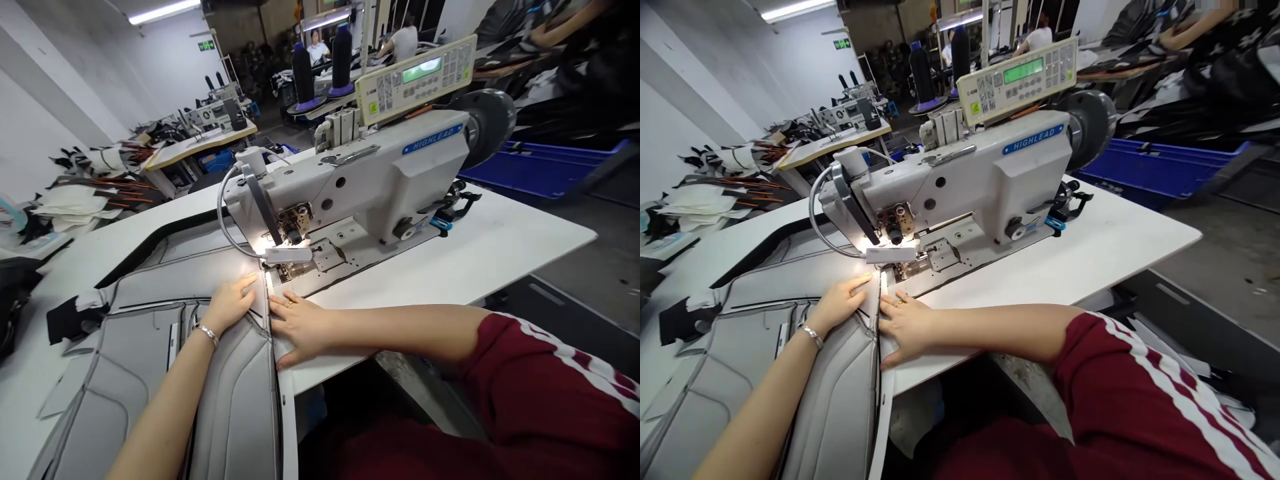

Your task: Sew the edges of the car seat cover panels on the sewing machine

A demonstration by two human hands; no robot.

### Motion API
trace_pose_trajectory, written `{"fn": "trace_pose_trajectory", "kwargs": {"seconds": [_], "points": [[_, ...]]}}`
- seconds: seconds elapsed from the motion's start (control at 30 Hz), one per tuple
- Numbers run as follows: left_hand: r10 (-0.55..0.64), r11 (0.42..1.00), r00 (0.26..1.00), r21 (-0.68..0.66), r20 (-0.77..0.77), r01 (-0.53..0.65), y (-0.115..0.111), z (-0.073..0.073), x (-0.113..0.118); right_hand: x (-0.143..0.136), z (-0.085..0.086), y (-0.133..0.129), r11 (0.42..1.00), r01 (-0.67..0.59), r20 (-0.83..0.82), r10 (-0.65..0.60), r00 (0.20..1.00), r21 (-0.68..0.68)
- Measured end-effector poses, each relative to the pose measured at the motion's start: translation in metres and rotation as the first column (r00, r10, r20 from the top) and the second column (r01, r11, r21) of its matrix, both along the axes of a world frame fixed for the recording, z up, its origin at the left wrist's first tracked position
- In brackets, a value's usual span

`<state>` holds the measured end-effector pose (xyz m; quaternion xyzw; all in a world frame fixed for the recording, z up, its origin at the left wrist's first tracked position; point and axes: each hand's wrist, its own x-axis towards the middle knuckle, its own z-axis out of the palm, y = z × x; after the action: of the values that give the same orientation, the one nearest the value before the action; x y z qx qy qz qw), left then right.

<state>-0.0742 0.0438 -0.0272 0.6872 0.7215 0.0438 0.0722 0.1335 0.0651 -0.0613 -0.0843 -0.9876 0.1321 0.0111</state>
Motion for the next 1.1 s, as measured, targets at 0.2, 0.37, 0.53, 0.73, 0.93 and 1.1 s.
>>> {"fn": "trace_pose_trajectory", "kwargs": {"seconds": [0.2,0.37,0.53,0.73,0.93,1.1], "points": [[0.016,0.999,0.998,-0.036,-0.055,-0.018,0.022,-0.010,0.005,-0.002,0.000,0.015,0.998,0.055,0.050,-0.054,0.997,-0.022],[-0.075,0.997,0.996,-0.013,-0.039,0.074,0.006,-0.019,0.015,0.013,0.003,0.001,1.000,-0.005,0.034,0.003,0.999,0.031],[-0.043,0.998,0.997,0.042,-0.072,0.046,0.009,-0.019,0.025,0.015,0.002,0.006,0.998,-0.010,0.040,0.008,0.999,0.056],[-0.051,0.997,0.994,0.051,-0.100,0.056,0.020,-0.018,0.046,0.031,-0.002,0.020,0.999,0.007,0.049,-0.008,0.999,0.034],[-0.089,0.990,0.991,0.103,-0.103,0.099,0.013,-0.020,0.053,0.045,-0.005,0.012,1.000,0.009,-0.037,-0.008,0.999,0.018],[-0.108,0.990,0.992,0.082,-0.061,0.112,0.017,-0.018,0.046,0.042,-0.007,0.013,1.000,0.017,-0.050,-0.017,0.999,0.000]]}}
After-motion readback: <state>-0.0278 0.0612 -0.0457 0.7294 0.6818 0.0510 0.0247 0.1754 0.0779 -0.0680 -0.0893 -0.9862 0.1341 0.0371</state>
